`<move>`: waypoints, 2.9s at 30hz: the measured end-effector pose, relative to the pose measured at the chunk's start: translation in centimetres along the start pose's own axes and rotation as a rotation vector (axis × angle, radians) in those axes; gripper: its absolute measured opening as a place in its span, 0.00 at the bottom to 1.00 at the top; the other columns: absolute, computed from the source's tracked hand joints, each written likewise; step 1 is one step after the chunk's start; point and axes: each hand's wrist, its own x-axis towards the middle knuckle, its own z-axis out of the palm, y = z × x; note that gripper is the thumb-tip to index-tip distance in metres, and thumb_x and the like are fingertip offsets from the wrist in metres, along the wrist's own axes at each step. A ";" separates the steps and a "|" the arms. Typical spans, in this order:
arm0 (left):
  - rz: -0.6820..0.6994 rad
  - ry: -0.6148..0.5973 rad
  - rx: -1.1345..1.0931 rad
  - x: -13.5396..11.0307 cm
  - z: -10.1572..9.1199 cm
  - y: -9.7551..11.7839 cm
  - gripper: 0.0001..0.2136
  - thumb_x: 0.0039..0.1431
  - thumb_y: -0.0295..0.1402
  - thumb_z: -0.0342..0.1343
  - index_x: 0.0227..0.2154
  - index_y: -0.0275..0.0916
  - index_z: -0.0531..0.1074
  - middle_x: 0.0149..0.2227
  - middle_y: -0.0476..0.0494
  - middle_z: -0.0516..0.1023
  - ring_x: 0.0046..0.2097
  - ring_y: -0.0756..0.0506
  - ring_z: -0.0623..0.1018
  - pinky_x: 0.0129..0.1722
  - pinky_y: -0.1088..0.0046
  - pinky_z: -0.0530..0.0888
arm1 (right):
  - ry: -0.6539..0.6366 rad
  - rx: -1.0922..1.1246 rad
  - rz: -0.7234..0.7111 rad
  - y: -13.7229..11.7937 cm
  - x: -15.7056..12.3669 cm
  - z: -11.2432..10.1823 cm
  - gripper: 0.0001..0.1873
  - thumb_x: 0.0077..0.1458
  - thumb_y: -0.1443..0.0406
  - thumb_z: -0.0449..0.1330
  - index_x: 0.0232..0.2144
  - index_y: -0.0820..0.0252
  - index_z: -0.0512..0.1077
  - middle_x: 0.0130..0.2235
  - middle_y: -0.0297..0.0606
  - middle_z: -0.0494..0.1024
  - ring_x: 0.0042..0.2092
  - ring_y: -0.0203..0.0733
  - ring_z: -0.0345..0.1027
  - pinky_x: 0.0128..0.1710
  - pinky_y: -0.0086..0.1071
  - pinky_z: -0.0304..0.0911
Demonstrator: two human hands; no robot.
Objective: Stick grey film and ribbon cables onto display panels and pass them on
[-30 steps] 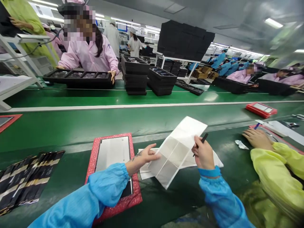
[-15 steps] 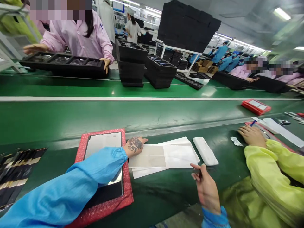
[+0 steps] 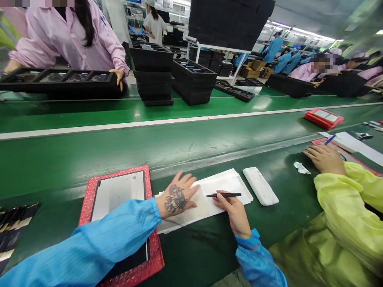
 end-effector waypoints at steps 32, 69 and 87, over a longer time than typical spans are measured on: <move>0.184 -0.103 -0.279 4.1 4.1 -2.7 0.46 0.46 0.61 0.61 0.66 0.49 0.56 0.71 0.43 0.47 0.71 0.27 0.40 0.65 0.41 0.32 | 0.090 -0.107 -0.070 0.7 0.2 1.5 0.26 0.35 0.45 0.72 0.28 0.55 0.70 0.26 0.34 0.79 0.32 0.48 0.76 0.34 0.41 0.71; -0.753 0.179 -1.674 -21.1 2.4 -0.4 0.26 0.46 0.60 0.57 0.25 0.38 0.65 0.19 0.53 0.68 0.16 0.56 0.62 0.14 0.79 0.54 | -0.040 -0.043 -0.237 -1.1 -12.1 8.5 0.17 0.33 0.58 0.76 0.25 0.53 0.74 0.26 0.37 0.80 0.23 0.44 0.74 0.22 0.34 0.76; -0.789 0.428 -1.416 -23.5 2.1 0.1 0.17 0.45 0.46 0.61 0.21 0.37 0.66 0.20 0.53 0.69 0.20 0.55 0.63 0.20 0.79 0.58 | -0.118 -0.090 -0.176 1.8 -12.3 11.3 0.17 0.40 0.55 0.74 0.29 0.55 0.73 0.24 0.30 0.78 0.25 0.38 0.74 0.27 0.28 0.74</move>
